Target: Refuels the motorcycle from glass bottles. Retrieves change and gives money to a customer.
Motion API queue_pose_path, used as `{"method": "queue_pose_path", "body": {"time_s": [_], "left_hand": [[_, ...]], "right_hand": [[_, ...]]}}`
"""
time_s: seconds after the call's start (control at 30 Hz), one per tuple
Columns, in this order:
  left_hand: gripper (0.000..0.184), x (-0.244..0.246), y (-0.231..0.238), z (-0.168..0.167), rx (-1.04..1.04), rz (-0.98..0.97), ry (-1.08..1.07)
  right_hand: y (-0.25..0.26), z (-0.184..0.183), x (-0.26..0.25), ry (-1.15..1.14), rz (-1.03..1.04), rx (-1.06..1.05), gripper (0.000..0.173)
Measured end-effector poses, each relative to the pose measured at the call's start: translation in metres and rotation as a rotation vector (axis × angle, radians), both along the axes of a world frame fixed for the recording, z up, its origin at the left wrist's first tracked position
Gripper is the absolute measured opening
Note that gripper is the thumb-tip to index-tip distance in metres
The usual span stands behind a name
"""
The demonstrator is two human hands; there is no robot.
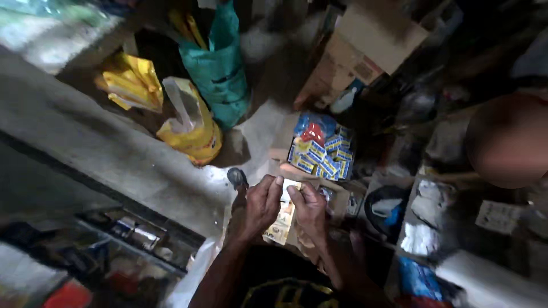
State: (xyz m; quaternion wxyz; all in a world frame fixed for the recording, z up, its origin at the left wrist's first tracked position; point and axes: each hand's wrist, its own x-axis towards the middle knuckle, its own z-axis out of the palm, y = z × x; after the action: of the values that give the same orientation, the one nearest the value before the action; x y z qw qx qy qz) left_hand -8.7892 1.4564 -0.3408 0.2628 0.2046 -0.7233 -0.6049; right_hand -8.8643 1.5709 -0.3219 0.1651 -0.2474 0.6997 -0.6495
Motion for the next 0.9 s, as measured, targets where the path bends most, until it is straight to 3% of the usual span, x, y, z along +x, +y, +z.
{"method": "queue_pose_path", "body": {"time_s": [0.2,0.33,0.47,0.53,0.7,0.83,0.9], "left_hand": [[0.037,-0.151,-0.174,-0.03,-0.065,-0.106,-0.067],[0.038,-0.252,-0.246,-0.013,-0.108,-0.2,-0.077],[0.032,-0.375,-0.314,-0.003,-0.216,-0.287,-0.176],[0.031,-0.439,-0.351,-0.002,-0.254,-0.327,-0.22],[0.032,-0.584,-0.452,-0.013,-0.272,-0.206,-0.215],[0.035,-0.657,-0.525,0.001,-0.232,-0.177,-0.412],[0.039,-0.696,-0.568,-0.003,-0.21,-0.114,-0.364]], "right_hand": [[-0.16,-0.024,-0.148,-0.09,-0.071,0.183,0.015],[-0.224,-0.003,-0.235,-0.144,-0.161,0.111,0.01],[-0.284,0.005,-0.344,-0.084,-0.215,0.31,0.016],[-0.32,-0.002,-0.403,-0.041,-0.223,0.309,0.017],[-0.433,0.005,-0.556,-0.136,-0.188,0.387,0.022],[-0.506,0.014,-0.647,-0.235,-0.095,0.4,0.02],[-0.555,0.014,-0.691,-0.305,-0.076,0.313,0.019]]}}
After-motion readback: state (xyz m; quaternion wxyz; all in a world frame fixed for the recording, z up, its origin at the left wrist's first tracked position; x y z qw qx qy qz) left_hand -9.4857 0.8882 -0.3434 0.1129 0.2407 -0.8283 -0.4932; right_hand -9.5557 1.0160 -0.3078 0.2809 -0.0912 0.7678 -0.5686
